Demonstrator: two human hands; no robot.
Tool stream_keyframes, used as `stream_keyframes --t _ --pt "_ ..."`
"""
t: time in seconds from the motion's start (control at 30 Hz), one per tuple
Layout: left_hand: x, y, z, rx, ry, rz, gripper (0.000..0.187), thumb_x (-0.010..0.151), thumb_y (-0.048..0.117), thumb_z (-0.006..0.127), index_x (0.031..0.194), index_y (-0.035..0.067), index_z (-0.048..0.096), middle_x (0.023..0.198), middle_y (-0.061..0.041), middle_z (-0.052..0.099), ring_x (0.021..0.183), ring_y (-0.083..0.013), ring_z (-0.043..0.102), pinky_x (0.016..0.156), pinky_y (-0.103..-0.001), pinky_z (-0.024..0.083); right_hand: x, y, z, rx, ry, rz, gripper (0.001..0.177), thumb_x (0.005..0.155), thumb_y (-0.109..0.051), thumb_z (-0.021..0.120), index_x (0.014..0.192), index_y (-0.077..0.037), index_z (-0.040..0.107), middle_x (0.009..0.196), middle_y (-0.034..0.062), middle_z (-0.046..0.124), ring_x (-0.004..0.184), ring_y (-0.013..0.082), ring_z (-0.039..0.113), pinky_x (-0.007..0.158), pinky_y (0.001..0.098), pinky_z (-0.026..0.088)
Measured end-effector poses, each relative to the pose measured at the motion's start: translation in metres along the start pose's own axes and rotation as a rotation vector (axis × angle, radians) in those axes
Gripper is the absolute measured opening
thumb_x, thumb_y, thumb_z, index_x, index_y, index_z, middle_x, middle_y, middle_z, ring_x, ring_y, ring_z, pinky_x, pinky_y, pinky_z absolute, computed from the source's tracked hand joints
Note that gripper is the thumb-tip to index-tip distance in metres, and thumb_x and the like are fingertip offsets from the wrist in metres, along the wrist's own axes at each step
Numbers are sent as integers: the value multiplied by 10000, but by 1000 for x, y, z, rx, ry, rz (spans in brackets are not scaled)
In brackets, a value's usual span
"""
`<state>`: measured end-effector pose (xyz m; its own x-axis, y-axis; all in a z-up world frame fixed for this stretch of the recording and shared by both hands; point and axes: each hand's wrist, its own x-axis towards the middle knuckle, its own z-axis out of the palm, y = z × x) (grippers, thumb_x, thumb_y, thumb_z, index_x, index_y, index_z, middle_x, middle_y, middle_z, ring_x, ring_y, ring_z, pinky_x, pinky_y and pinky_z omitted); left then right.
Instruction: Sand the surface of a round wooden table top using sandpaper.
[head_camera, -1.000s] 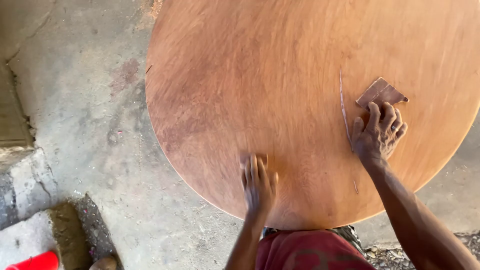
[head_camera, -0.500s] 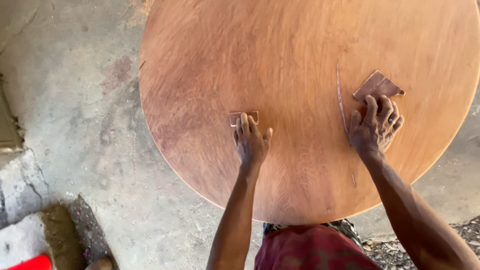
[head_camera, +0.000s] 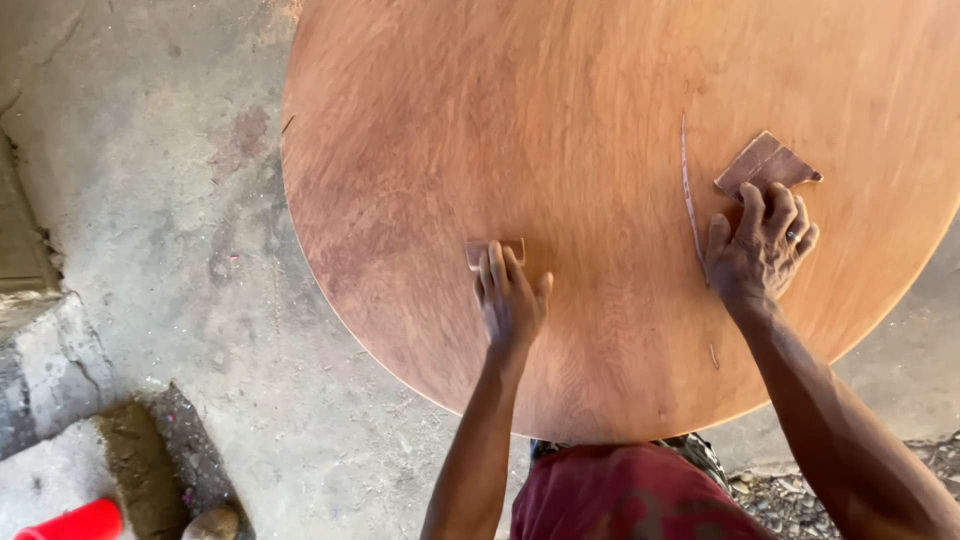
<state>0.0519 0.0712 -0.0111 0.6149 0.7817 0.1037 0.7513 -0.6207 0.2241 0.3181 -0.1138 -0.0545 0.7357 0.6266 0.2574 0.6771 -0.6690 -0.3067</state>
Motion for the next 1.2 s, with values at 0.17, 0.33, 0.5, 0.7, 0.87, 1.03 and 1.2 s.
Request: stream_keyframes --t 0.17,0.33,0.5,0.7,0.87,1.03,1.2 --pt "-59 4 -8 12 -7 -18 761 934 430 658 1449 -93 455 1532 -284 439 1416 -434 434 1153 -572 361 8 -7 -12 33 -15 -13 430 1064 -302 629 1428 -94 531 1521 195 421 1447 413 337 1210 610 217" --pt "-134 8 -24 31 -74 18 746 970 424 644 1458 -105 448 1528 -289 437 1414 -436 429 1153 -568 356 2 -2 -6 29 -31 24 409 1074 -290 613 1415 -84 518 1531 183 417 1449 391 337 1219 608 217" --pt "-29 -2 0 54 132 39 770 927 457 663 1429 -97 472 1493 -295 446 1369 -433 450 1125 -593 369 8 -4 -9 -2 -34 8 463 1063 -314 647 1456 -98 534 1514 172 422 1485 395 333 1212 607 214" --pt "43 -27 7 45 6 -37 430 948 325 671 1233 6 626 1402 -188 574 1256 -375 560 1006 -533 456 12 -13 -15 43 -40 17 479 1056 -303 645 1467 -100 508 1513 179 428 1471 405 330 1194 603 209" --pt "44 -49 11 -106 173 56 236 889 253 736 1096 140 730 1178 -41 669 1119 -262 637 919 -450 510 5 -3 -8 6 -13 8 451 1070 -305 642 1444 -95 505 1508 186 427 1479 403 327 1187 603 207" --pt "18 -45 8 -128 283 90 245 820 322 823 976 158 728 1014 -35 667 958 -263 651 776 -432 541 4 -4 -12 39 -9 -12 460 1075 -302 634 1470 -100 513 1506 181 428 1464 401 327 1202 596 212" --pt "-61 -27 -10 -15 314 -57 174 842 291 800 978 198 745 925 -43 645 788 -238 664 605 -363 556 5 -2 -14 53 -5 1 452 1061 -299 636 1456 -104 532 1497 185 433 1454 403 326 1193 588 199"
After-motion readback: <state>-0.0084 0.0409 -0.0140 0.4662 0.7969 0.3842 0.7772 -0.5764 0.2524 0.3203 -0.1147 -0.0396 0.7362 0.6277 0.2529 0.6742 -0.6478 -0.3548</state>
